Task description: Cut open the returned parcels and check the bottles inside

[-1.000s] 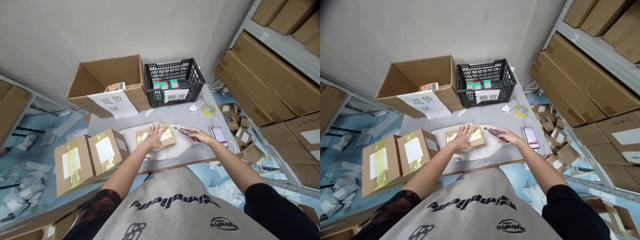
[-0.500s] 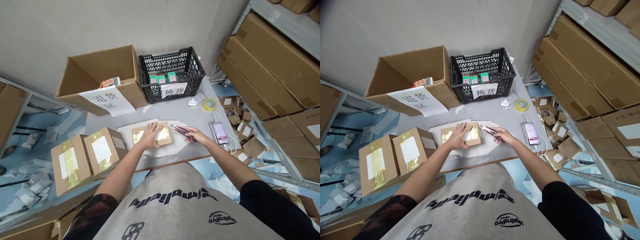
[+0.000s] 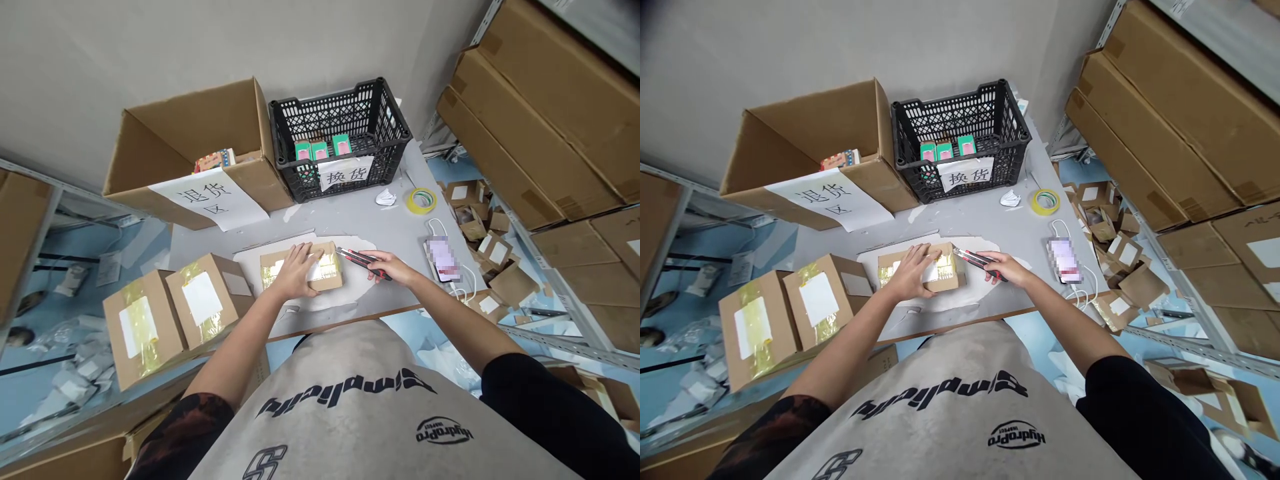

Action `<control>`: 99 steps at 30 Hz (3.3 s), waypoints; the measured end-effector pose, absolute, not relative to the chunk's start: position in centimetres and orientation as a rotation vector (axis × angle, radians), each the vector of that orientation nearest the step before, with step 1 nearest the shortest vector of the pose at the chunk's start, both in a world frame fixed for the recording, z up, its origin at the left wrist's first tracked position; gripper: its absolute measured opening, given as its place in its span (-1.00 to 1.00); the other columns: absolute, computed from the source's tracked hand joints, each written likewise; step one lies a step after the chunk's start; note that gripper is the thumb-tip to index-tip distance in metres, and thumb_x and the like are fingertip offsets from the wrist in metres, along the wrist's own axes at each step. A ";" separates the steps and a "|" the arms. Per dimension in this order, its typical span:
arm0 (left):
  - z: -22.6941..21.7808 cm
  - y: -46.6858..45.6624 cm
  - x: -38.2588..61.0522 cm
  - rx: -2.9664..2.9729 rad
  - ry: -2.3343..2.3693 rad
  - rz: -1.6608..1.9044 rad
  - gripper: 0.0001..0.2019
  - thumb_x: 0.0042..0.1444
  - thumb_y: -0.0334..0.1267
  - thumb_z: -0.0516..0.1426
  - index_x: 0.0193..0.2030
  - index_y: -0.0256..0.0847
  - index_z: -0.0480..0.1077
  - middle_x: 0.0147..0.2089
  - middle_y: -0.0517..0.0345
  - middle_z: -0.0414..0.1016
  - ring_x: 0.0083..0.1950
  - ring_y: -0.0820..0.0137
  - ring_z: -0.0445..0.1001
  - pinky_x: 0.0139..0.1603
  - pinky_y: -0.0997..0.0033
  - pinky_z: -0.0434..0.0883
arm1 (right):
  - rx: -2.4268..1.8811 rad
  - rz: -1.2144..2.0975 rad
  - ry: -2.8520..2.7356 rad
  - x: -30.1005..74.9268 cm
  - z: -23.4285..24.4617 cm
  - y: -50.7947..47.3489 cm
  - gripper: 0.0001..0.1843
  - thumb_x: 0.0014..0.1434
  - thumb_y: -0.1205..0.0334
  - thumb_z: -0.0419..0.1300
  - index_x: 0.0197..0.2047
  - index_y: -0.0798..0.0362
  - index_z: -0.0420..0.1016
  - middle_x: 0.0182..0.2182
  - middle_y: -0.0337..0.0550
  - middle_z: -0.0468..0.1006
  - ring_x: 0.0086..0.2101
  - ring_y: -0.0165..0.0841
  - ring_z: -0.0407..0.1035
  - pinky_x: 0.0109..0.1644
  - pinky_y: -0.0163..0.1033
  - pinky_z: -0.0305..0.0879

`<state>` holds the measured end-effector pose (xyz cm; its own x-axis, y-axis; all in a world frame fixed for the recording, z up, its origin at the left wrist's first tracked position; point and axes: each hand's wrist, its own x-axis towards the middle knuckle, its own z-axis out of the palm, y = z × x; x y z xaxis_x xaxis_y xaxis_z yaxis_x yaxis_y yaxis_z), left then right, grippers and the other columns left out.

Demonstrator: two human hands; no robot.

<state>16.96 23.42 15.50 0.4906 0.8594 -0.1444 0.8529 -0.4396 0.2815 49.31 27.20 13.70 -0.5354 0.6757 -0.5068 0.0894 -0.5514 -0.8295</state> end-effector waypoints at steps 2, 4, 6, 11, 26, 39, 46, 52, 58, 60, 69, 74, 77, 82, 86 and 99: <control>15.6 23.4 16.8 2.434 1.426 0.036 0.18 -0.33 0.16 0.36 0.43 -0.21 -0.01 0.46 -0.23 -0.12 0.45 -0.16 -0.16 0.43 -0.13 -0.19 | -1.207 2.162 -1.254 49.4 14.0 27.5 -0.34 0.04 0.29 0.26 0.25 -0.07 0.36 -0.24 -0.15 0.63 -0.49 -0.39 0.48 -0.54 -0.36 0.38; 15.6 23.5 16.7 2.437 1.403 0.030 0.17 -0.32 0.16 0.35 0.43 -0.21 0.00 0.46 -0.21 -0.13 0.46 -0.15 -0.16 0.43 -0.13 -0.20 | -1.191 2.192 -1.307 49.7 14.4 27.8 -0.34 0.05 0.28 0.24 0.26 -0.05 0.35 -0.44 -0.23 0.60 -0.59 -0.43 0.40 -0.60 -0.39 0.28; 15.4 23.6 16.7 2.439 1.377 0.018 0.17 -0.33 0.15 0.36 0.43 -0.20 0.01 0.47 -0.21 -0.15 0.46 -0.16 -0.18 0.43 -0.13 -0.20 | -1.212 2.212 -1.337 50.0 14.7 28.1 -0.35 0.07 0.27 0.22 0.27 -0.01 0.34 -0.62 -0.33 0.49 -0.67 -0.46 0.30 -0.64 -0.41 0.19; 14.9 23.9 16.9 2.453 1.360 0.030 0.18 -0.34 0.11 0.37 0.43 -0.21 0.01 0.47 -0.24 -0.16 0.47 -0.15 -0.20 0.43 -0.14 -0.22 | -1.267 2.192 -1.386 50.2 14.9 28.2 -0.31 0.06 0.25 0.20 0.29 0.03 0.31 -0.69 -0.39 0.41 -0.71 -0.49 0.22 -0.63 -0.41 0.15; 14.3 24.9 16.7 2.411 1.346 0.046 0.17 -0.33 0.12 0.36 0.44 -0.18 0.00 0.48 -0.19 -0.16 0.47 -0.15 -0.21 0.43 -0.15 -0.24 | -1.280 2.181 -1.452 50.5 14.9 28.0 -0.31 0.03 0.25 0.20 0.27 0.04 0.34 -0.69 -0.42 0.35 -0.71 -0.51 0.13 -0.65 -0.42 0.03; 14.0 25.1 16.5 2.397 1.371 0.043 0.21 -0.37 0.17 0.36 0.44 -0.17 -0.01 0.47 -0.19 -0.15 0.47 -0.14 -0.21 0.43 -0.15 -0.25 | -1.416 2.007 -1.497 49.6 15.0 26.4 -0.34 0.05 0.28 0.18 0.26 -0.06 0.36 -0.66 -0.41 0.35 -0.69 -0.52 0.15 -0.65 -0.43 0.05; 14.0 25.2 16.4 2.418 1.324 0.072 0.20 -0.35 0.16 0.36 0.44 -0.20 -0.01 0.47 -0.20 -0.15 0.47 -0.13 -0.20 0.44 -0.11 -0.25 | -1.434 2.007 -1.501 49.4 15.3 26.0 -0.34 0.06 0.30 0.17 0.27 -0.08 0.36 -0.66 -0.41 0.35 -0.70 -0.53 0.14 -0.65 -0.44 0.05; 13.8 25.4 16.4 2.438 1.313 0.075 0.19 -0.37 0.16 0.37 0.43 -0.22 0.03 0.46 -0.23 -0.12 0.47 -0.11 -0.18 0.44 -0.08 -0.26 | -1.441 1.994 -1.509 49.3 15.5 25.3 -0.36 0.08 0.28 0.17 0.27 -0.07 0.36 -0.69 -0.43 0.31 -0.70 -0.53 0.12 -0.65 -0.45 0.05; 13.8 25.4 16.3 2.439 1.313 0.083 0.21 -0.37 0.19 0.36 0.43 -0.25 0.02 0.46 -0.26 -0.12 0.47 -0.12 -0.17 0.44 -0.09 -0.26 | -1.474 1.996 -1.460 49.2 15.4 24.6 -0.35 0.08 0.27 0.18 0.28 -0.07 0.34 -0.68 -0.42 0.33 -0.71 -0.53 0.13 -0.65 -0.44 0.05; 13.8 25.5 16.3 2.433 1.318 0.083 0.22 -0.37 0.19 0.36 0.43 -0.25 0.01 0.46 -0.26 -0.13 0.47 -0.13 -0.18 0.44 -0.10 -0.26 | -1.503 1.972 -1.468 49.1 15.3 24.4 -0.35 0.09 0.28 0.18 0.28 -0.09 0.35 -0.68 -0.41 0.34 -0.71 -0.54 0.13 -0.65 -0.44 0.05; 13.5 25.7 16.2 2.439 1.291 0.128 0.22 -0.41 0.19 0.38 0.42 -0.22 0.04 0.46 -0.23 -0.10 0.45 -0.16 -0.15 0.43 -0.15 -0.23 | -1.490 1.954 -1.437 48.7 15.1 23.3 -0.33 0.10 0.27 0.18 0.31 -0.06 0.30 -0.68 -0.42 0.30 -0.70 -0.54 0.11 -0.64 -0.43 0.07; 13.5 25.8 16.2 2.436 1.291 0.113 0.23 -0.41 0.18 0.38 0.43 -0.22 0.02 0.46 -0.23 -0.11 0.45 -0.18 -0.14 0.42 -0.16 -0.21 | -1.495 1.969 -1.416 48.5 15.1 23.2 -0.32 0.09 0.26 0.19 0.31 -0.07 0.31 -0.69 -0.42 0.31 -0.71 -0.54 0.10 -0.65 -0.43 0.06; 13.4 25.8 16.3 2.446 1.284 0.105 0.25 -0.42 0.18 0.39 0.43 -0.23 0.02 0.45 -0.25 -0.11 0.45 -0.17 -0.14 0.42 -0.14 -0.22 | -1.503 1.979 -1.414 48.6 15.2 23.0 -0.32 0.09 0.25 0.19 0.31 -0.07 0.30 -0.69 -0.42 0.30 -0.71 -0.54 0.10 -0.65 -0.43 0.05; 13.3 25.7 16.3 2.469 1.277 0.108 0.23 -0.42 0.19 0.38 0.42 -0.24 0.04 0.44 -0.26 -0.09 0.45 -0.17 -0.15 0.42 -0.13 -0.21 | -1.484 1.995 -1.416 48.7 15.2 22.7 -0.30 0.08 0.23 0.19 0.32 -0.04 0.29 -0.70 -0.43 0.30 -0.72 -0.53 0.10 -0.66 -0.42 0.05; 13.3 25.6 16.4 2.477 1.270 0.105 0.22 -0.42 0.17 0.39 0.42 -0.21 0.05 0.45 -0.23 -0.08 0.45 -0.16 -0.13 0.42 -0.14 -0.20 | -1.432 2.018 -1.400 48.7 15.1 22.5 -0.30 0.08 0.21 0.19 0.32 -0.05 0.29 -0.70 -0.44 0.30 -0.72 -0.53 0.09 -0.67 -0.43 0.02; 13.6 25.6 16.8 2.475 1.256 0.078 0.22 -0.40 0.17 0.38 0.43 -0.21 0.03 0.46 -0.23 -0.11 0.45 -0.17 -0.16 0.42 -0.15 -0.20 | -1.423 2.102 -1.318 49.2 16.0 22.3 -0.30 0.09 0.21 0.21 0.32 0.00 0.28 -0.68 -0.41 0.33 -0.71 -0.53 0.09 -0.66 -0.43 -0.01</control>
<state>16.81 25.58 13.55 0.6028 0.7899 -0.1132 0.7698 -0.5383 0.3430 49.21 22.34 16.00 -0.4755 0.6535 -0.5889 0.2456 -0.5442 -0.8022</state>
